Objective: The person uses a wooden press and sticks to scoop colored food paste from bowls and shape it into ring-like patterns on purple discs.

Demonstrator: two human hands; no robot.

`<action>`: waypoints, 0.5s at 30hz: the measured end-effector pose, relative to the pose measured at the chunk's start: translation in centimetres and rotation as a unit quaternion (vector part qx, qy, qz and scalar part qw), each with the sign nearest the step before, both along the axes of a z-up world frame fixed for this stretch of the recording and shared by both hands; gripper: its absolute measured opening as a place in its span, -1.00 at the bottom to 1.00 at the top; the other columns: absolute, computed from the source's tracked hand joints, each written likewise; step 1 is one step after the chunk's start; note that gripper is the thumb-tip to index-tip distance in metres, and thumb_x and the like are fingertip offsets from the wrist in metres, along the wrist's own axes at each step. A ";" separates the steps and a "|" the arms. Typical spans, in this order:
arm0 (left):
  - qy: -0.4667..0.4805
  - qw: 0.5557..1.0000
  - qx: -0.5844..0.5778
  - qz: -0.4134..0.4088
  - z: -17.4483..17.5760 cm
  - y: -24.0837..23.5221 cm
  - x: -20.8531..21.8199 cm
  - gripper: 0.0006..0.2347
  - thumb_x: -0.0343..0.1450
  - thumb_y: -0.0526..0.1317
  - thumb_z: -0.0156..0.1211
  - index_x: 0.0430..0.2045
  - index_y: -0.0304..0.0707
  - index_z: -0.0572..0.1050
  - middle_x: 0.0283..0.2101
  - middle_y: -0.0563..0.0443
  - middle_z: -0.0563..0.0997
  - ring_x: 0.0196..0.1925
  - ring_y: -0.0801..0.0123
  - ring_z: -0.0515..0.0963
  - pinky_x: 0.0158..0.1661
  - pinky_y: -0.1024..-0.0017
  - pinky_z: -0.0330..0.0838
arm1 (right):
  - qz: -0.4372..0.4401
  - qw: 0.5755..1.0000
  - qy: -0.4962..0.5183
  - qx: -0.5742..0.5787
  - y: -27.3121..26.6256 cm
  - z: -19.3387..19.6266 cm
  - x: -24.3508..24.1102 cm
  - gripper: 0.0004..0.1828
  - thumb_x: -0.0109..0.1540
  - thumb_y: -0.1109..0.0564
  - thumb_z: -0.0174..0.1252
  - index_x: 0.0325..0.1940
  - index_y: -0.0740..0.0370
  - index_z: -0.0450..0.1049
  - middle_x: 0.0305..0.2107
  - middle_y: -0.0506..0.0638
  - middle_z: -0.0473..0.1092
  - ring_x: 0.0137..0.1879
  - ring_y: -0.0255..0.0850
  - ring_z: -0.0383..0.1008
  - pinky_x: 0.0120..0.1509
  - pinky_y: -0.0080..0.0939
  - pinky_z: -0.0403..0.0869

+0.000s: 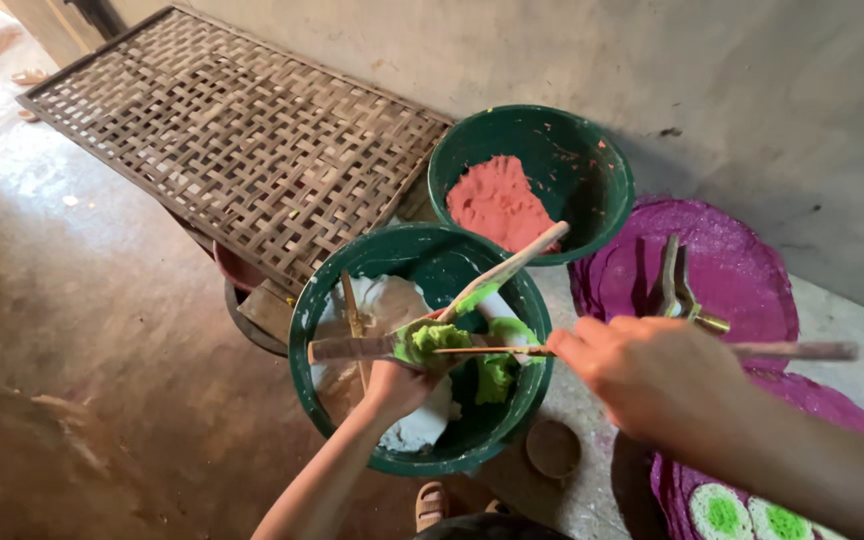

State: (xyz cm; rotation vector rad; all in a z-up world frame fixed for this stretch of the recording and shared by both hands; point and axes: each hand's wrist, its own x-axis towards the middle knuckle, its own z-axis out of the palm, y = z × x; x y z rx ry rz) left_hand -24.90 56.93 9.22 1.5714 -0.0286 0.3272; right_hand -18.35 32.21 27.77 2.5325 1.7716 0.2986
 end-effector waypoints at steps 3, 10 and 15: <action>-0.006 0.984 0.180 0.012 0.8 -0.3 -0.8 -0.46 0.23 -0.27 0.48 0.13 -0.25 0.48 0.03 -0.01 0.65 0.02 0.36 0.66 0.01 0.37 0.53 | -0.071 0.991 0.064 -0.099 -0.1 1.0 0.6 -0.69 0.13 0.15 0.07 -0.06 -0.03 0.50 -0.37 -0.07 0.44 -0.34 -0.09 0.57 -0.32 -0.01 0.51; 0.058 0.980 -0.168 -0.094 -1.1 -2.7 0.7 -0.55 0.34 -0.20 0.35 0.15 -0.26 0.47 0.04 -0.03 0.65 0.04 0.28 0.63 0.03 0.32 0.53 | -0.042 0.988 0.034 -0.143 5.1 -4.4 0.4 -0.89 0.21 0.13 0.03 -0.25 0.11 0.47 -0.40 0.05 0.47 -0.32 0.00 0.60 -0.34 0.04 0.54; 0.250 0.810 -0.527 -0.067 -1.6 -2.2 1.1 -0.64 0.43 -0.16 0.04 0.13 -0.13 0.51 0.00 0.08 0.62 -0.03 0.33 0.62 -0.05 0.32 0.54 | -0.024 0.990 0.047 -0.132 5.8 -3.6 -1.4 -0.90 0.20 0.15 0.03 -0.29 0.18 0.45 -0.41 0.08 0.48 -0.34 0.02 0.60 -0.36 0.02 0.54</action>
